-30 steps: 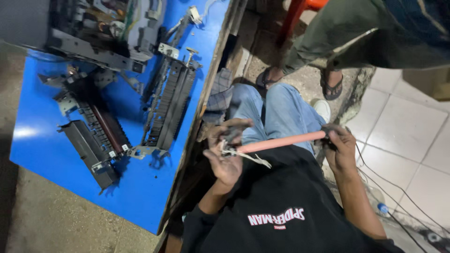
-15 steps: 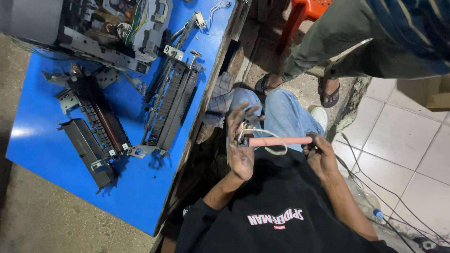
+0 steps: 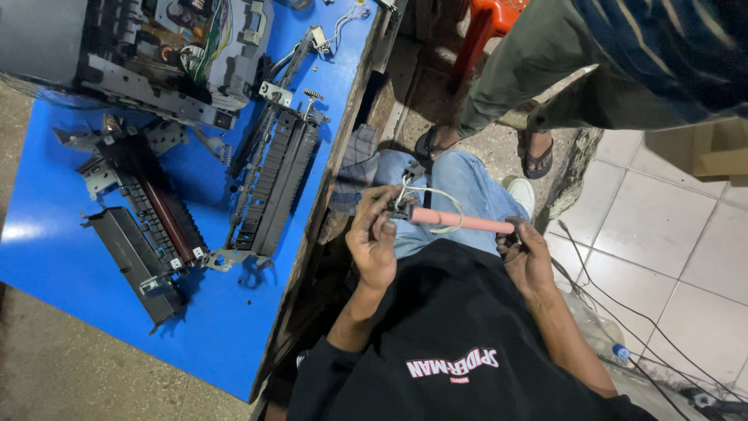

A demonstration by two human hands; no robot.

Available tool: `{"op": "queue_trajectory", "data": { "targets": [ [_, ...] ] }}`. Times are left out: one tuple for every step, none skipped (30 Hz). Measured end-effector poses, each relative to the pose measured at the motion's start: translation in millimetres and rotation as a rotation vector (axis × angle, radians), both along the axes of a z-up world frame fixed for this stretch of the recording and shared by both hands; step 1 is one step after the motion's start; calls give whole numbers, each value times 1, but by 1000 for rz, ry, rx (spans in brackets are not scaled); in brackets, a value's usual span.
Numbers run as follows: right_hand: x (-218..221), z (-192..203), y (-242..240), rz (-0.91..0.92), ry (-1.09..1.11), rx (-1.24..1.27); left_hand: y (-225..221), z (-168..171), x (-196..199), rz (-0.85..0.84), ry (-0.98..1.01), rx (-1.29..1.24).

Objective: The person disassembles a printer component on a blue workbench, then cleans a pink cylindrical part with a cloth and reattaches its end caps. The person handles the part repeatedly, rotating and wiping it before placing it back on the table.

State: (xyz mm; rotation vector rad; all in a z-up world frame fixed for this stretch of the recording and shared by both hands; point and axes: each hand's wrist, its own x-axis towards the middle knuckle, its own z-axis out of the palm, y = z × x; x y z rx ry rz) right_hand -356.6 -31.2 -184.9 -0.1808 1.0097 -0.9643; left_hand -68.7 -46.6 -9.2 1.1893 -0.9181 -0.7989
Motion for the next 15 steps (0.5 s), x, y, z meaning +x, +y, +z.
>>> {"op": "queue_trajectory", "data": {
  "targets": [
    [3, 4, 0, -9, 6, -14, 0, 4, 2, -28, -77, -18],
    [6, 7, -1, -12, 19, -32, 0, 7, 4, -21, -95, -13],
    [8, 11, -2, -19, 35, -49, 1, 10, 5, -17, -111, -6],
    [11, 15, -3, -26, 51, -66, 2, 11, 6, -14, -126, 0],
    [12, 19, -3, -23, 64, -108, 3, 11, 8, 9, -133, -3],
    [13, 24, -4, -21, 78, -150, 3, 9, 11, 32, -141, -7],
    [15, 29, -6, -13, 89, -195, 4, 7, 12, 59, -151, -13],
    [16, 34, -7, -4, 108, -231, 5, 3, 13, 90, -63, 6],
    [18, 39, -9, 7, 125, -269, 5, -1, 14, 121, 21, 24],
    [20, 45, -10, 17, 141, -307, 6, -6, 16, 153, 106, 41],
    [22, 50, -12, 44, 169, -346, 5, -10, 18, 194, 171, 41],
    [24, 55, -14, 71, 198, -385, 5, -14, 21, 236, 236, 41],
    [26, 60, -16, 98, 228, -424, 5, -18, 23, 277, 303, 41],
    [27, 63, -19, 118, 260, -437, 7, -21, 28, 285, 248, 65],
    [27, 66, -20, 139, 292, -447, 10, -22, 33, 293, 193, 92]
  ]
}}
